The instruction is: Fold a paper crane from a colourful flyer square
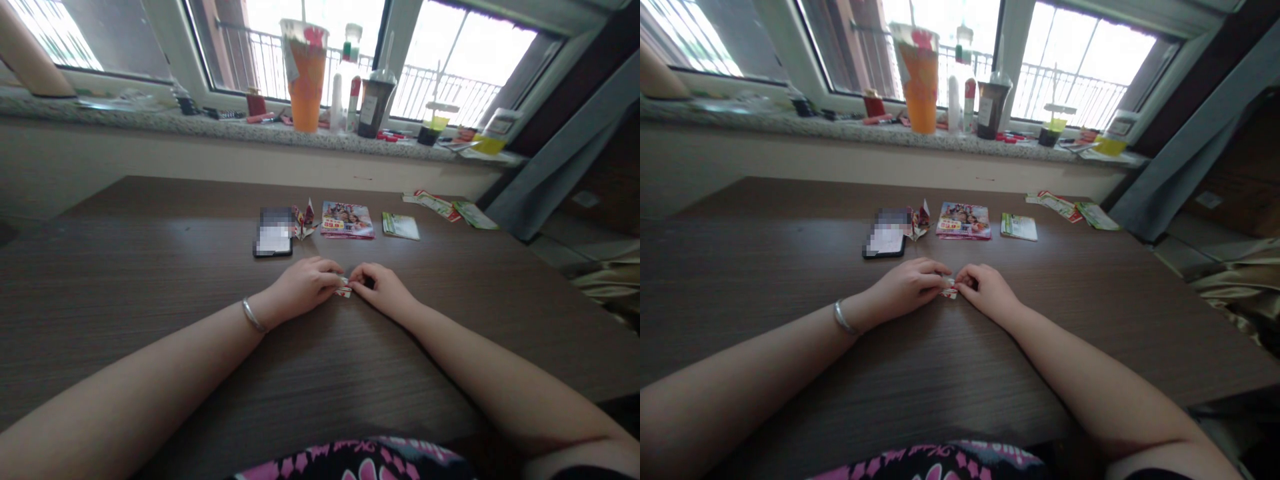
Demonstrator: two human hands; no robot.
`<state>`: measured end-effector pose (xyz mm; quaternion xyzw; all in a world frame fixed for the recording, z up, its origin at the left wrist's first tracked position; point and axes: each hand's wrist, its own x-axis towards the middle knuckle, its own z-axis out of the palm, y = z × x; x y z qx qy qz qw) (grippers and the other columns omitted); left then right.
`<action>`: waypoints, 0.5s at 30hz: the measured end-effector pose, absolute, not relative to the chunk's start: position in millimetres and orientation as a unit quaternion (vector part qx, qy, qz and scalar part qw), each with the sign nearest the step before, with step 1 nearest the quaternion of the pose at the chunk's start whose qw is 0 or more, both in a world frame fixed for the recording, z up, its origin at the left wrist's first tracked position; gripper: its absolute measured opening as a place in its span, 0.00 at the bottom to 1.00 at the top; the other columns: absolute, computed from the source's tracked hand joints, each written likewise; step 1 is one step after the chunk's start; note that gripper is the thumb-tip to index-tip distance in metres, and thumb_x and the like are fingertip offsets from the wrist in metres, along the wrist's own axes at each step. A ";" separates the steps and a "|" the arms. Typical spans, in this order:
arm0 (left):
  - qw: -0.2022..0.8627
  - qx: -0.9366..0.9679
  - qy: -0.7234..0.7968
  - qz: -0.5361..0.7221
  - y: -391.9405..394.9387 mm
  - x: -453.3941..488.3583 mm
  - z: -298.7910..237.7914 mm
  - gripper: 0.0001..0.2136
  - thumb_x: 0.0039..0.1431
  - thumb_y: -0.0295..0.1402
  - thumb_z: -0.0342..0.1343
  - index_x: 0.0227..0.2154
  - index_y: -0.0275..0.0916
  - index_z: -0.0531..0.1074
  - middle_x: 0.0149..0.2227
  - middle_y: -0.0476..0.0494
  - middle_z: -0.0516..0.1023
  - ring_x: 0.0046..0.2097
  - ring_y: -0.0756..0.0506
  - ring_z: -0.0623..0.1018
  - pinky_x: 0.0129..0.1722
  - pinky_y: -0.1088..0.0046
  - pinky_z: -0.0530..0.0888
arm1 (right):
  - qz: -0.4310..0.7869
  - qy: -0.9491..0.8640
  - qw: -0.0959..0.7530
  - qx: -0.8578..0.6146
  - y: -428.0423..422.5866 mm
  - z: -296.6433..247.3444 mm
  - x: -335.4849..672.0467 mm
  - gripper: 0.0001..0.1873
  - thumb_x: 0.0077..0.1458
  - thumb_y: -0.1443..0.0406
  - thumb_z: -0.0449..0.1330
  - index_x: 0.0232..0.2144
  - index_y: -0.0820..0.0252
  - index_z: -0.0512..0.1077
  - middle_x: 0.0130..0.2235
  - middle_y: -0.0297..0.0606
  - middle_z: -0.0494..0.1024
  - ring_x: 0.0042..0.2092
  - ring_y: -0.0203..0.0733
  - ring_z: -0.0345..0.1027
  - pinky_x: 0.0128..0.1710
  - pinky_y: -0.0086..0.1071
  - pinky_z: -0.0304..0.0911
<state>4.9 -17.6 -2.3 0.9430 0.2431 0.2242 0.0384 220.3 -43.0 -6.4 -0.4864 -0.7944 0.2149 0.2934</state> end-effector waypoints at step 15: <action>0.064 0.945 0.252 0.198 -18.0 2.9 0.6 0.11 0.60 0.28 0.52 0.42 0.41 0.77 0.42 0.43 0.77 0.44 0.45 0.74 0.46 0.66 0.71 | 0.052 -0.893 0.223 -0.387 -53.9 4.3 221.5 0.06 0.52 0.66 0.59 0.35 0.59 0.71 0.39 0.41 0.75 0.42 0.45 0.65 0.44 0.38 0.61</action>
